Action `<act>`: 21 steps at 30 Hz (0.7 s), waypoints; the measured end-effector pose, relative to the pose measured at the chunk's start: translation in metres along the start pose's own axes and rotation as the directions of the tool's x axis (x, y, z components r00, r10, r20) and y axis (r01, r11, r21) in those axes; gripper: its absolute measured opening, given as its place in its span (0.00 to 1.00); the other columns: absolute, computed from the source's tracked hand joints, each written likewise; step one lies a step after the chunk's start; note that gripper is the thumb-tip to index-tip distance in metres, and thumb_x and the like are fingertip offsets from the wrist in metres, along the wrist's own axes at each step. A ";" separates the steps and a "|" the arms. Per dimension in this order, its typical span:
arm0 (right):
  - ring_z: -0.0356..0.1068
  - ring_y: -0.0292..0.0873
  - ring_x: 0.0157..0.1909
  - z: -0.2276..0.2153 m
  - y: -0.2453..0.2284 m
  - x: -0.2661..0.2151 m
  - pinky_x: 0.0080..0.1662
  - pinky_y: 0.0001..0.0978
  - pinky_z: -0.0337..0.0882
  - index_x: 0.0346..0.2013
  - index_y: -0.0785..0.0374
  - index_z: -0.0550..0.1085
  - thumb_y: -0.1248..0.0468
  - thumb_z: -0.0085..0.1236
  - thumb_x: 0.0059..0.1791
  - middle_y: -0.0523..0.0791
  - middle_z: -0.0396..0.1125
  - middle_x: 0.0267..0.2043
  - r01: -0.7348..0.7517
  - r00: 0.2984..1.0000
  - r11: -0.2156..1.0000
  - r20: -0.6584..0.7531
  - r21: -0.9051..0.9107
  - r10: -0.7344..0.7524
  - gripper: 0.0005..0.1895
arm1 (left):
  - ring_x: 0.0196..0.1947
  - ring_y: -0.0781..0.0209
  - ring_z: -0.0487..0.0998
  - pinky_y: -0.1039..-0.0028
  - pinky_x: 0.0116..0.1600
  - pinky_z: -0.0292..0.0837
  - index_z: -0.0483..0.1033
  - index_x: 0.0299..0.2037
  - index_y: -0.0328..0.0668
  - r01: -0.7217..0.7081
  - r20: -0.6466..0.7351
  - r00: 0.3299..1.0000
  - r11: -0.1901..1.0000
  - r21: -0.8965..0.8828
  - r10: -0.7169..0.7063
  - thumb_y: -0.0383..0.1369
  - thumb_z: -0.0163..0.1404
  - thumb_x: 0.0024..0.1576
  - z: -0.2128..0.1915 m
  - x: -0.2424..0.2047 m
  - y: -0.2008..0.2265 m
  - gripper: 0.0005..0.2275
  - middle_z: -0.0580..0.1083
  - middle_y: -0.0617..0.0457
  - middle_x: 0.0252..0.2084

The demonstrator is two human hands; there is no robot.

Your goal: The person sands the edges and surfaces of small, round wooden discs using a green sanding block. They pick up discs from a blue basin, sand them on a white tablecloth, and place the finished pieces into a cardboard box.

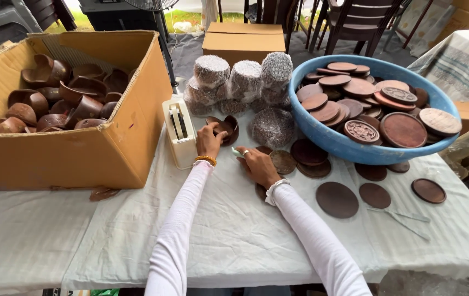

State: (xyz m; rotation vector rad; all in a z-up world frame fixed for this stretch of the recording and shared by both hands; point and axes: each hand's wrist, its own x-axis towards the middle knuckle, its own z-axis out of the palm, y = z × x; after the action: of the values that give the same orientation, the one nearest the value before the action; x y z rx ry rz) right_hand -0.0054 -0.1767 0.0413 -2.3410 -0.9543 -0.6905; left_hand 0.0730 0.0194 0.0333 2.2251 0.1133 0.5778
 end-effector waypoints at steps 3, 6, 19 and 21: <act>0.74 0.55 0.40 -0.001 0.000 0.001 0.41 0.47 0.74 0.53 0.64 0.72 0.63 0.55 0.53 0.52 0.74 0.40 0.017 1.000 1.000 -0.009 0.009 -0.017 0.14 | 0.41 0.40 0.82 0.55 0.44 0.78 0.82 0.49 0.44 -0.075 -0.021 0.997 0.990 0.121 0.078 0.40 0.67 0.48 0.001 0.003 0.005 0.19 0.80 0.40 0.44; 0.74 0.55 0.39 -0.001 0.000 0.001 0.40 0.47 0.73 0.53 0.62 0.73 0.62 0.56 0.54 0.51 0.74 0.38 -0.044 0.998 0.999 0.040 -0.004 0.044 0.14 | 0.41 0.38 0.81 0.54 0.45 0.77 0.84 0.46 0.50 -0.009 0.102 0.995 0.959 0.285 -0.021 0.46 0.65 0.52 0.010 0.010 -0.001 0.16 0.80 0.39 0.40; 0.74 0.53 0.41 -0.005 -0.005 0.005 0.43 0.46 0.74 0.54 0.63 0.73 0.64 0.56 0.52 0.51 0.75 0.41 -0.031 0.998 0.999 0.050 0.030 0.029 0.15 | 0.39 0.47 0.84 0.62 0.42 0.81 0.85 0.37 0.45 -0.308 0.267 0.947 0.734 0.605 0.178 0.33 0.60 0.55 0.098 0.013 -0.068 0.04 0.81 0.44 0.36; 0.75 0.53 0.41 -0.002 -0.005 0.005 0.43 0.45 0.74 0.54 0.62 0.73 0.63 0.57 0.53 0.51 0.75 0.40 -0.079 0.994 0.997 0.073 0.012 0.078 0.15 | 0.34 0.48 0.85 0.63 0.37 0.81 0.70 0.66 0.32 -0.298 0.212 0.954 0.731 0.614 0.212 0.31 0.58 0.54 0.108 0.010 -0.080 0.27 0.81 0.44 0.34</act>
State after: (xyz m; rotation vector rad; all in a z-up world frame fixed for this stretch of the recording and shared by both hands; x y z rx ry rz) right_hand -0.0062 -0.1726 0.0476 -2.3914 -0.8895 -0.5689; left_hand 0.1381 -0.0008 -0.0831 2.9811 -0.0841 0.6011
